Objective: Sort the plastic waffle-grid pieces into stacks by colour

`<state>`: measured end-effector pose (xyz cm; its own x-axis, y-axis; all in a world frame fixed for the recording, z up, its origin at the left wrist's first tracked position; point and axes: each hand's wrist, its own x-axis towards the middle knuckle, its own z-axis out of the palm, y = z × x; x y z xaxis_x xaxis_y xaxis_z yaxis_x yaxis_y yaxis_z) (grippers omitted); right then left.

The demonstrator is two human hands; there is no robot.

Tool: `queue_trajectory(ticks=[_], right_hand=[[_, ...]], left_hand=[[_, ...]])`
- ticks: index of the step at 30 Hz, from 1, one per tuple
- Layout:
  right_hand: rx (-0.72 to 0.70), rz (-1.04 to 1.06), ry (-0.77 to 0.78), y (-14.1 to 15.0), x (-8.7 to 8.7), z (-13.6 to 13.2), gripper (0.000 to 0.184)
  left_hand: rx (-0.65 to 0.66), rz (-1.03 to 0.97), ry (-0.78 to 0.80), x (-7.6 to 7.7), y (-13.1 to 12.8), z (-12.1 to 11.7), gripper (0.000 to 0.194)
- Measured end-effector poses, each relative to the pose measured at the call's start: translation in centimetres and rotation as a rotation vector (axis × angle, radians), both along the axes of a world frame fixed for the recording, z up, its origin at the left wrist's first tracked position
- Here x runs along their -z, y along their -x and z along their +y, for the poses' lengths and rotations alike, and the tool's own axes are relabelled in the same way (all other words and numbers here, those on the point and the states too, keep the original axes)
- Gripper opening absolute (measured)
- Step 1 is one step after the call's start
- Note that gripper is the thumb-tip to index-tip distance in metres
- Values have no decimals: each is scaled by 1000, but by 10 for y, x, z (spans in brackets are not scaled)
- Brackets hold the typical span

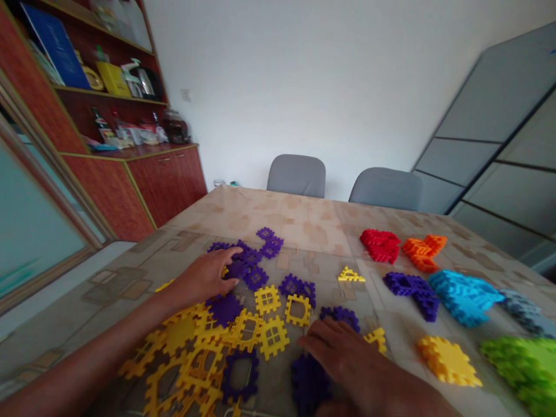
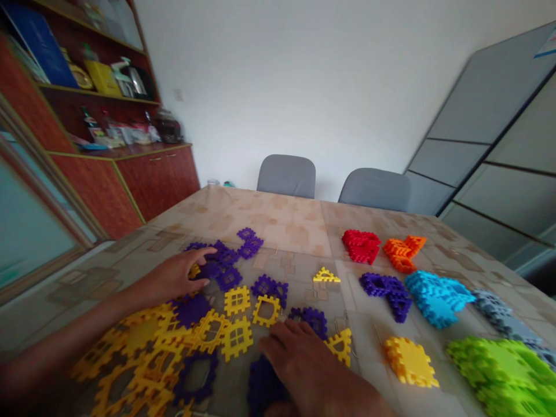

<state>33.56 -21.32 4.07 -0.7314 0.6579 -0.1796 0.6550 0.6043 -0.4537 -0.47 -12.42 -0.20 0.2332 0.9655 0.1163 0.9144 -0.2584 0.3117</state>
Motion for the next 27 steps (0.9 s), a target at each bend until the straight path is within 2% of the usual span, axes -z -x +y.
queue_trajectory(ticks=[3, 6, 9, 12, 15, 19, 22, 27], right_hand=[[36, 16, -1, -12, -1, 7, 63], [87, 59, -52, -23, 2, 15, 51], [133, 115, -135, -24, 3, 20, 47], [131, 173, -168, -20, 3, 21, 43], [116, 199, -151, -20, 2, 22, 36], [130, 211, -132, -28, -3, 29, 27], [147, 203, -135, -35, -8, 35, 22], [170, 179, -172, -42, -8, 42, 23]], left_hand=[[5, -78, -12, -10, -8, -8, 69], [13, -155, -35, -16, -29, -25, 64], [69, -360, -33, -14, -58, -49, 61], [133, -486, 41, -6, -85, -73, 70], [220, -496, 143, 1, -100, -90, 81], [297, -486, 287, -2, -107, -101, 88], [298, -485, 311, -2, -111, -105, 90], [359, -403, 367, 7, -122, -107, 93]])
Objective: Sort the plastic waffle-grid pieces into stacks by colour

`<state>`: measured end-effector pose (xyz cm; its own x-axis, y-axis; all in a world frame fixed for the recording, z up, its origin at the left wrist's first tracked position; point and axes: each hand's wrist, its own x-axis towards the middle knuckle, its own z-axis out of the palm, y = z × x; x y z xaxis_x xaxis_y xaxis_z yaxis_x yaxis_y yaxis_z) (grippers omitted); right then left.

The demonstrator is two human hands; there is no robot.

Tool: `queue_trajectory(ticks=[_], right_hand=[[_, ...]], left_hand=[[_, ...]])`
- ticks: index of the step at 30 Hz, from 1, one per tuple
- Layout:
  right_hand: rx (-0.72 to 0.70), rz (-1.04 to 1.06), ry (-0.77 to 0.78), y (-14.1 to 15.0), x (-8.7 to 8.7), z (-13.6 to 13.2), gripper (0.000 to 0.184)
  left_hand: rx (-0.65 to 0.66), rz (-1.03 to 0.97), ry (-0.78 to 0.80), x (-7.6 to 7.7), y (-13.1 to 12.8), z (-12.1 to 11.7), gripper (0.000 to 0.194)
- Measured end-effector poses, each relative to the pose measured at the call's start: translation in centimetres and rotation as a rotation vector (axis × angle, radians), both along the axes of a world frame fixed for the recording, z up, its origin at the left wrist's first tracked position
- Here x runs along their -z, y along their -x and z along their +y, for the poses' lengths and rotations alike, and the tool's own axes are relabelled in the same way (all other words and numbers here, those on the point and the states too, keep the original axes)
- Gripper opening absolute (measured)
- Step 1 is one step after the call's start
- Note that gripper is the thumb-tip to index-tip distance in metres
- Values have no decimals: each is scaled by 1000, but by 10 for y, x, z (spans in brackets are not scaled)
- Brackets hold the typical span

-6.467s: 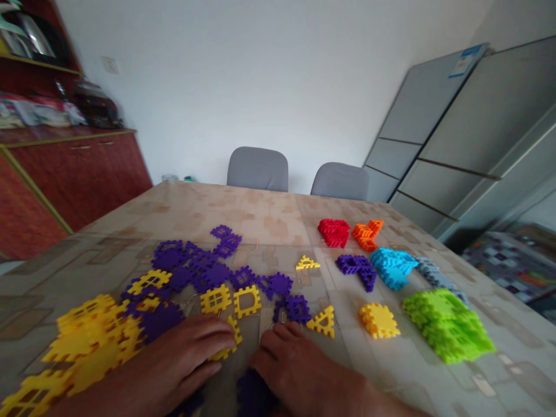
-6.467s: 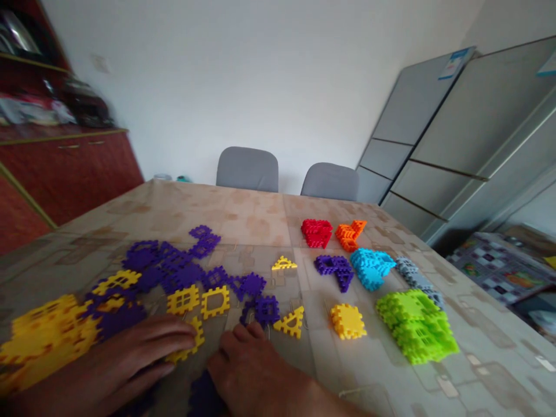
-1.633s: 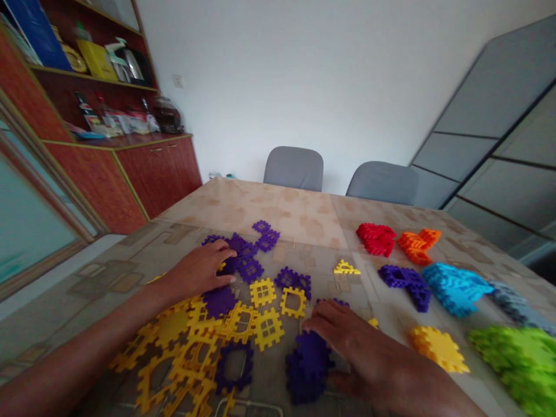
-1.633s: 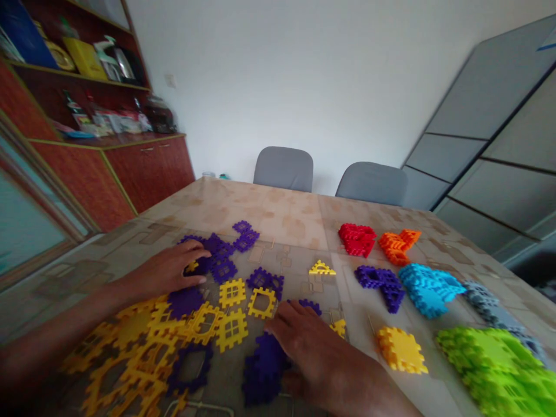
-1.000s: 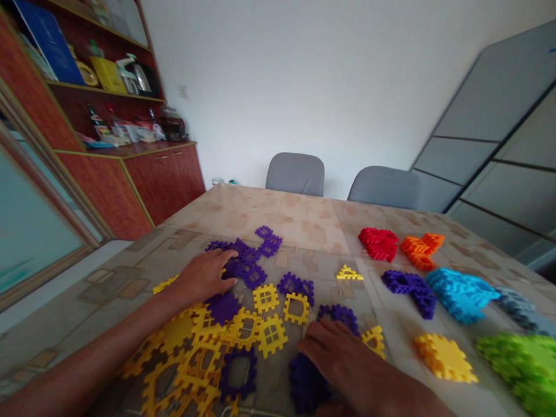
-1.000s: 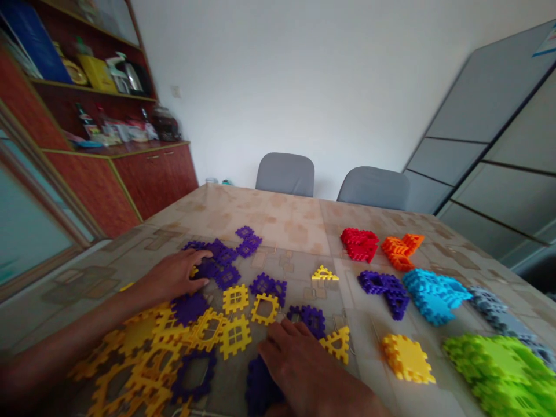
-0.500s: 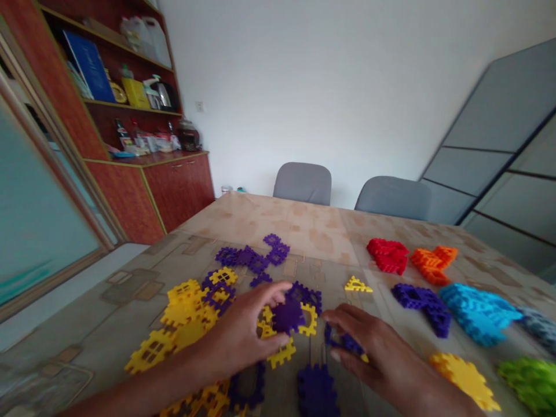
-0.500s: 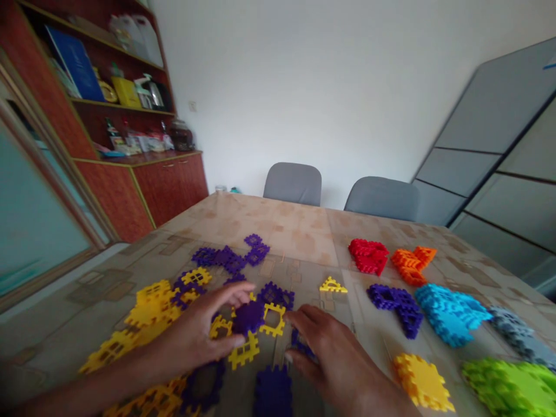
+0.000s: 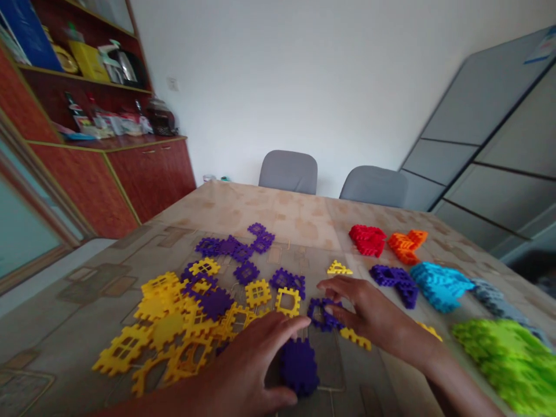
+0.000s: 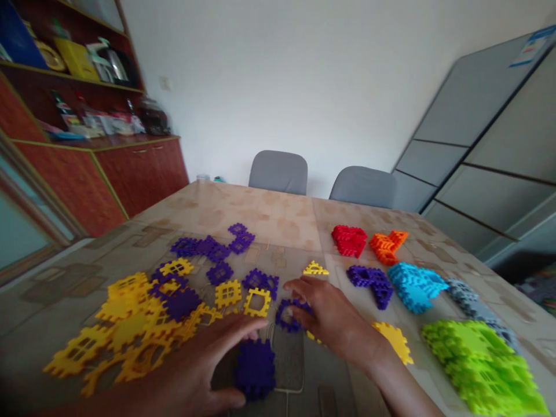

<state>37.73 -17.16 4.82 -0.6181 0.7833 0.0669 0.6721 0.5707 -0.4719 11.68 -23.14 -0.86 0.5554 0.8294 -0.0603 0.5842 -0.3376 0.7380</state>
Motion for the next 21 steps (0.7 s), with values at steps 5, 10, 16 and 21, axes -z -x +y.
queue_trajectory(ticks=[5, 10, 16, 21], right_hand=[[-8, -9, 23, 0, 2, 1, 22], [-32, -35, 47, 3, -3, 0, 20], [-135, -49, 149, 8, 1, -18, 43], [-152, -86, 204, 12, 4, -28, 51]], left_hand=[[33, 99, 26, 2, -9, 1, 95], [46, 124, -111, -1, -10, -1, 102], [-152, 202, -371, -40, 61, 57, 31], [-302, 359, -350, -48, 152, 112, 29]])
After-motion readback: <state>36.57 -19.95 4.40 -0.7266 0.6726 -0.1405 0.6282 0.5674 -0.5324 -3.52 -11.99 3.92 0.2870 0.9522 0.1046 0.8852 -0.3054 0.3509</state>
